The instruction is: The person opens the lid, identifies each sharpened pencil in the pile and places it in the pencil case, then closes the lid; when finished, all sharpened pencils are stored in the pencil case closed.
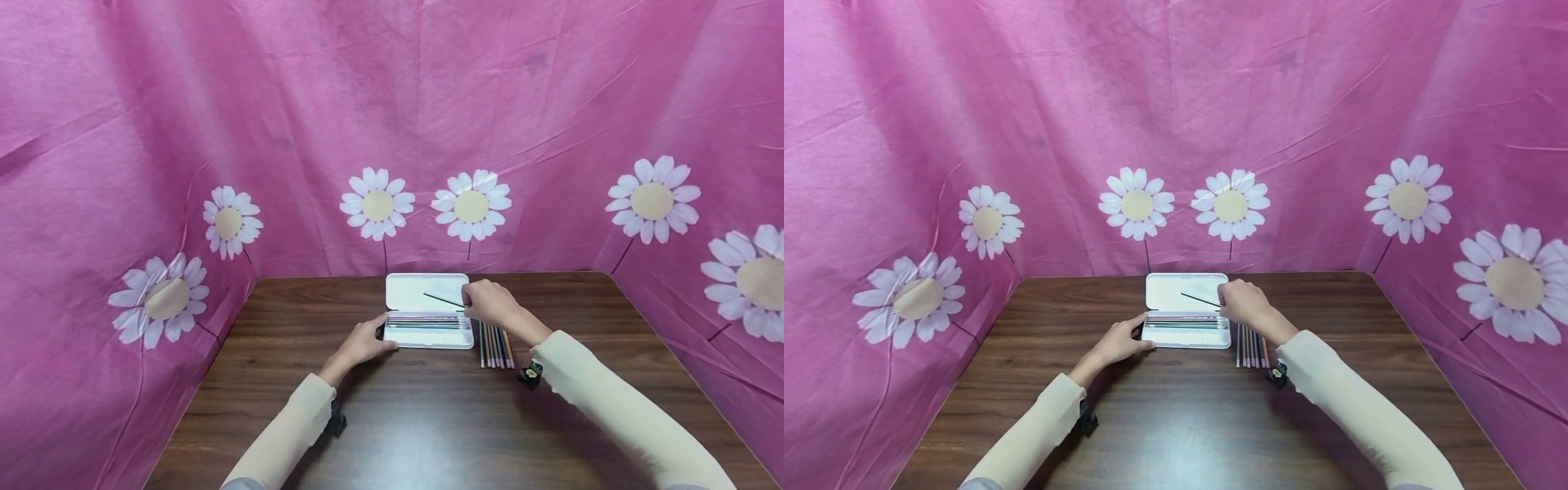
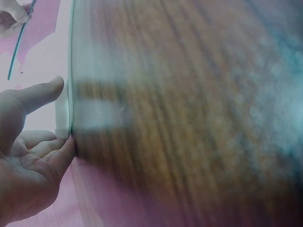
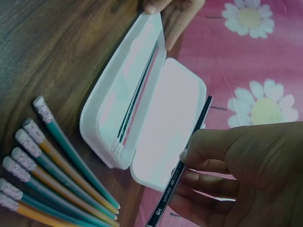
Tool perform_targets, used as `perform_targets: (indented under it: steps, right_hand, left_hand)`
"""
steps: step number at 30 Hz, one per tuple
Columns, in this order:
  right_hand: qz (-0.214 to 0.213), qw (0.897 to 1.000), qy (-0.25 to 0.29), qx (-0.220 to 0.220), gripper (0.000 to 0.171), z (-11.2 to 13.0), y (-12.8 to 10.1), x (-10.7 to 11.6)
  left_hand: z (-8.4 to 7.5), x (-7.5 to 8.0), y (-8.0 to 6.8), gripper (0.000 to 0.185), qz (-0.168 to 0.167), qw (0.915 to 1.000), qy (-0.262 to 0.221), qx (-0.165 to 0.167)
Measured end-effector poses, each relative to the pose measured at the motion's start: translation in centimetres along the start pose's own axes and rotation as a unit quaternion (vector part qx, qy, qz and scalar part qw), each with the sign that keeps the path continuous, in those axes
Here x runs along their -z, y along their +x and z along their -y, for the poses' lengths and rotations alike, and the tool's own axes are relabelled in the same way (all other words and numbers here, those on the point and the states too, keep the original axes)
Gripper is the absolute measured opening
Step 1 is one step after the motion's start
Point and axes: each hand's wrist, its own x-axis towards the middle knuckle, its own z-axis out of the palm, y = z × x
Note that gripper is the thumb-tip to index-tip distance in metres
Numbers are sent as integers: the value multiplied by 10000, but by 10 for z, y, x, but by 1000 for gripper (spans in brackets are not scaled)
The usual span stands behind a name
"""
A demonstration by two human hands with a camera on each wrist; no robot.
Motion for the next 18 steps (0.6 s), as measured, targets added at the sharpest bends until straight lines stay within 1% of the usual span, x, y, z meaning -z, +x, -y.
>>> perform_targets:
  steps: [6, 7, 10, 13, 14, 15, 18]
  right_hand:
    - [318, 9993, -120, 159, 24, 14, 13, -5]
    - [368, 9990, -155, 176, 24, 16, 15, -6]
    - [473, 9982, -254, 267, 25, 23, 21, -11]
    - [538, 9970, -377, 418, 24, 30, 25, -16]
    - [526, 9965, -402, 501, 24, 32, 26, -18]
    - [529, 9961, -421, 562, 24, 34, 26, -19]
    - [536, 9950, -421, 728, 24, 41, 27, -24]
  left_hand:
    - [-1, 0, 0, 81, -58, 9999, 68, -97]
    - [4, -2, 1, 81, -94, 9996, 157, -195]
    - [4, -1, 1, 80, -110, 9995, 145, -248]
    - [5, -2, 2, 82, -83, 9997, 127, -184]
    - [1, 0, 1, 82, -46, 9999, 34, -84]
    - [1, -1, 1, 82, -35, 10000, 31, -60]
    - [1, -1, 0, 82, -32, 10000, 35, -54]
